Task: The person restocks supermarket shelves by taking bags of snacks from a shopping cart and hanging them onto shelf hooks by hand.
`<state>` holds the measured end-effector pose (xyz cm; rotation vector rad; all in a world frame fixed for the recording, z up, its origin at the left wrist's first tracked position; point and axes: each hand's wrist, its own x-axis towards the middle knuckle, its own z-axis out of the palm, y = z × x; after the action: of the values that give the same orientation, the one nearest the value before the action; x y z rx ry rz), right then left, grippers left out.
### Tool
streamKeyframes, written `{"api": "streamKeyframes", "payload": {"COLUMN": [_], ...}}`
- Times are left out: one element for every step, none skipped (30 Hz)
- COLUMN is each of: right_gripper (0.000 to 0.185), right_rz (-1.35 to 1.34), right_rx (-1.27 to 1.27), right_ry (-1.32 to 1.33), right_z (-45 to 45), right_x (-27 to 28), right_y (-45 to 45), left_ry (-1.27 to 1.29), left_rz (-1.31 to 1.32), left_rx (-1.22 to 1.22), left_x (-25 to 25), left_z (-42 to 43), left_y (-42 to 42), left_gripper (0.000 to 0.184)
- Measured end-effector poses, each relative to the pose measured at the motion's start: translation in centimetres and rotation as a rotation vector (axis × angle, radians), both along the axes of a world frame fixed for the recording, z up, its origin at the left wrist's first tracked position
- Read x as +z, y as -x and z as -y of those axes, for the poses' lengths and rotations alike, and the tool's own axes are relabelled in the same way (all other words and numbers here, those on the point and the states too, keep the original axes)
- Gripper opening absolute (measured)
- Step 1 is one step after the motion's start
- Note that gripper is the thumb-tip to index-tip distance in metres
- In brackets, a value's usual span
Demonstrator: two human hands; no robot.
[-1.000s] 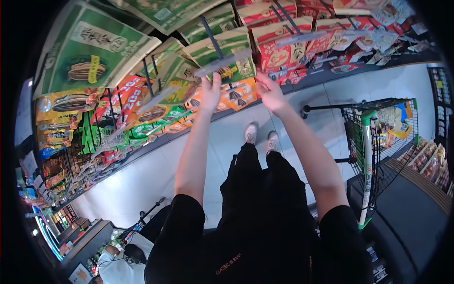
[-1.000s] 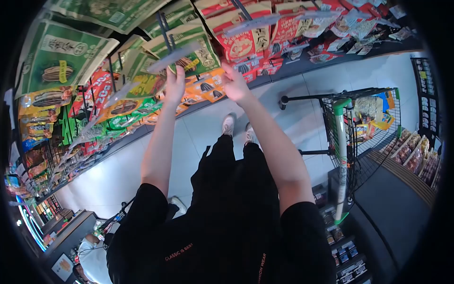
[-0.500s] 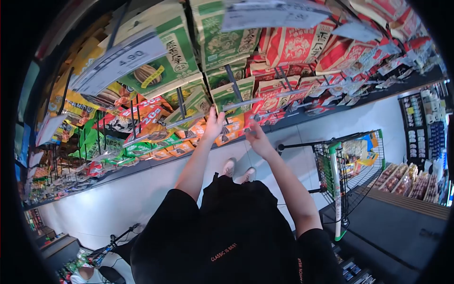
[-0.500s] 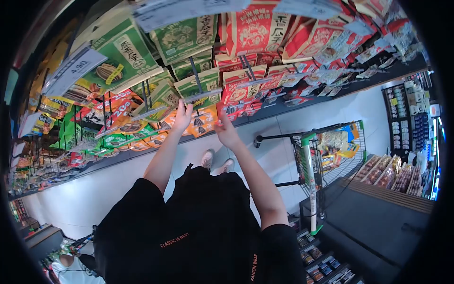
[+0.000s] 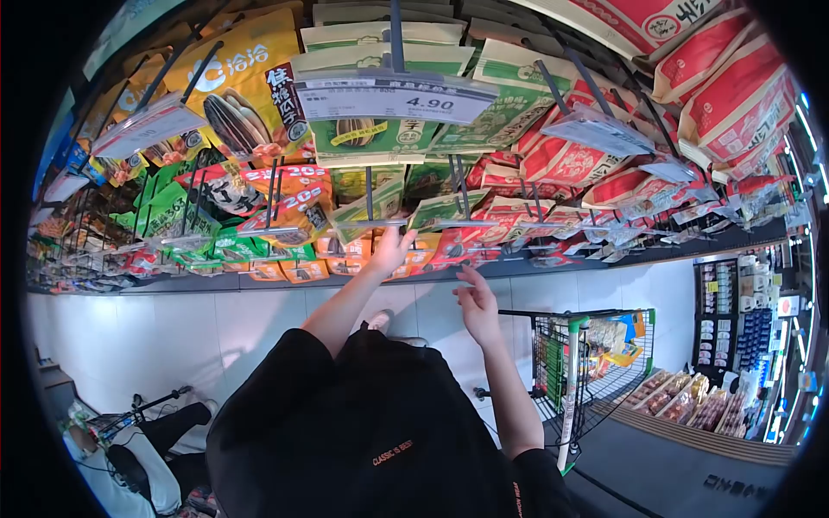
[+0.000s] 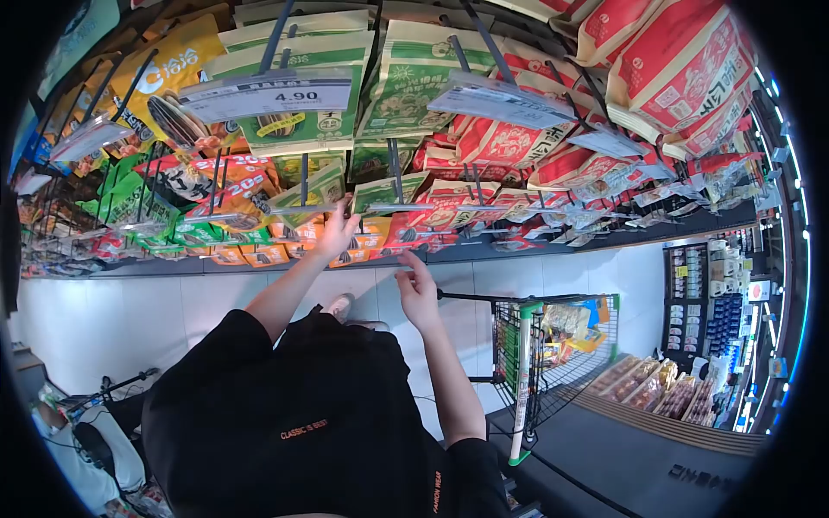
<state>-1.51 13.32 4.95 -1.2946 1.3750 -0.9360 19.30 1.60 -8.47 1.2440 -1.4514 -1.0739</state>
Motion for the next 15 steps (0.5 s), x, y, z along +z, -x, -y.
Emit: {"api": "streamKeyframes", "payload": {"right_gripper": [0.042, 0.041, 0.040, 0.039, 0.037, 0.036, 0.034, 0.032, 0.030, 0.026, 0.026, 0.026, 0.025, 0.025, 0.025], "right_rz": [0.022, 0.046, 0.072, 0.091, 0.110, 0.131, 0.134, 0.140, 0.149, 0.149, 0.151, 0.152, 0.151, 0.163, 0.151], "right_rx": [-0.012, -0.022, -0.032, -0.033, -0.035, -0.037, -0.033, -0.030, -0.029, -0.030, -0.025, -0.019, -0.018, -0.034, -0.044], "right_ry": [0.010, 0.018, 0.024, 0.012, -0.004, -0.024, -0.053, -0.082, -0.114, -0.126, -0.142, -0.155, -0.169, -0.192, -0.210], "right_z": [-0.1, -0.1, -0.2, -0.3, -0.7, -1.2, -1.8, -2.3, -3.1, -3.8, -4.3, -5.0, -5.7, -6.4, -6.9], "right_x": [1.3, 2.6, 3.3, 3.3, 3.3, 3.2, 2.9, 2.5, 2.1, 1.8, 1.1, 0.2, -0.4, -0.7, -0.8], "right_y": [-0.2, -0.4, -0.6, -0.6, -0.5, -0.4, -0.4, -0.4, -0.4, -0.4, -0.2, 0.1, 0.3, 0.6, 0.8], "left_ry": [-0.015, -0.032, -0.050, 0.092, 0.024, -0.049, -0.067, -0.086, -0.105, -0.125, -0.137, -0.126, -0.156, -0.185, -0.215], "left_rz": [0.013, 0.029, 0.046, 0.117, 0.084, 0.052, 0.056, 0.060, 0.064, 0.118, 0.173, 0.119, 0.088, 0.054, 0.016], "left_rx": [0.023, 0.048, 0.074, 0.135, 0.172, 0.208, 0.241, 0.273, 0.305, 0.303, 0.304, 0.337, 0.316, 0.288, 0.254], "left_x": [1.0, 1.9, 2.3, 1.9, 1.9, 1.8, 0.9, 0.0, -1.0, -1.0, -0.9, -0.2, -0.1, -0.1, -0.1], "left_z": [-0.6, -1.3, -1.9, -2.3, -2.8, -3.6, -4.4, -5.3, -6.1, -7.0, -7.5, -8.2, -9.1, -9.9, -10.6], "left_y": [0.0, -0.1, -0.2, -0.3, -0.3, -0.2, 0.0, 0.2, 0.4, 0.4, 0.3, 0.4, 0.1, 0.0, 0.1], "left_gripper": [0.051, 0.052, 0.053, 0.056, 0.056, 0.055, 0.054, 0.053, 0.052, 0.050, 0.047, 0.039, 0.037, 0.034, 0.032]}}
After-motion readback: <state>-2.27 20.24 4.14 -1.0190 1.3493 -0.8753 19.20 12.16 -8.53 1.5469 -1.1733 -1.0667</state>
